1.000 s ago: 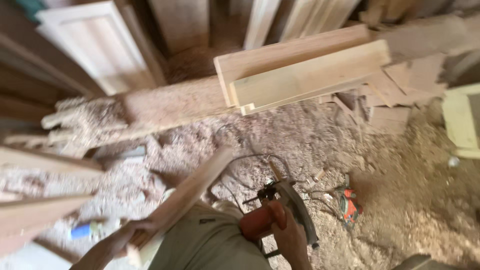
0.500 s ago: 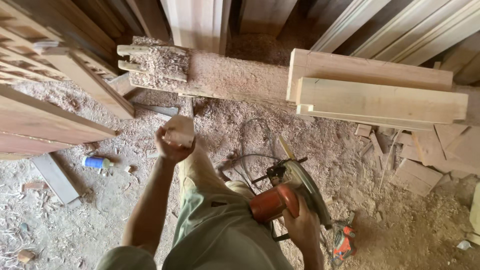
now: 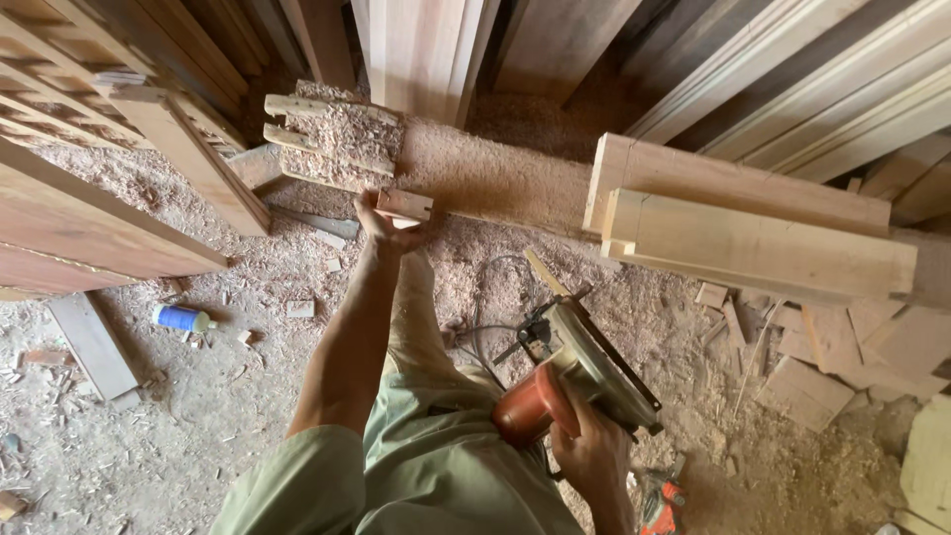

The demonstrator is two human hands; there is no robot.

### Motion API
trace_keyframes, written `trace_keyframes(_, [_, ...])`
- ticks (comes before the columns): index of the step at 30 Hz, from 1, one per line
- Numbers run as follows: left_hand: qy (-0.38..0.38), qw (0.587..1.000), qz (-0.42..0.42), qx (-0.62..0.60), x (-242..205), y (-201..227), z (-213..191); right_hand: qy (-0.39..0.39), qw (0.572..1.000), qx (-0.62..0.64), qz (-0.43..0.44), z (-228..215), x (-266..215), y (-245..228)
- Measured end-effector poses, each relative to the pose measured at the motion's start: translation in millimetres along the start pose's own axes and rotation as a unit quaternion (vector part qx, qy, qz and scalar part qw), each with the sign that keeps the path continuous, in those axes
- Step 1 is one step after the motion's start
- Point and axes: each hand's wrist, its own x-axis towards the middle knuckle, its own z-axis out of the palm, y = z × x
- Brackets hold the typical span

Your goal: The person uses a circular saw to cut a long wooden plank into smaller pieces. They repeatedly position the saw, make cuts, and move the cut pieces aside.

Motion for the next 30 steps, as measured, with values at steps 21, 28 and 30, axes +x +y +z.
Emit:
trace_keyframes(21, [0.044, 0.998, 0.038, -0.007, -3, 2, -4, -0.081, 0.967, 0.147, -0.193, 12, 164, -16])
trace_keyframes(28, [0.066, 0.981, 0.155, 0.092, -43, -22, -27, -0.164, 0.947, 0.171, -0.215, 25, 217, -24])
trace_keyframes(30, [0.088, 0.929, 0.283, 0.222, -61, -36, -24, -0.134, 0.923, 0.199, -0.301, 32, 228, -25])
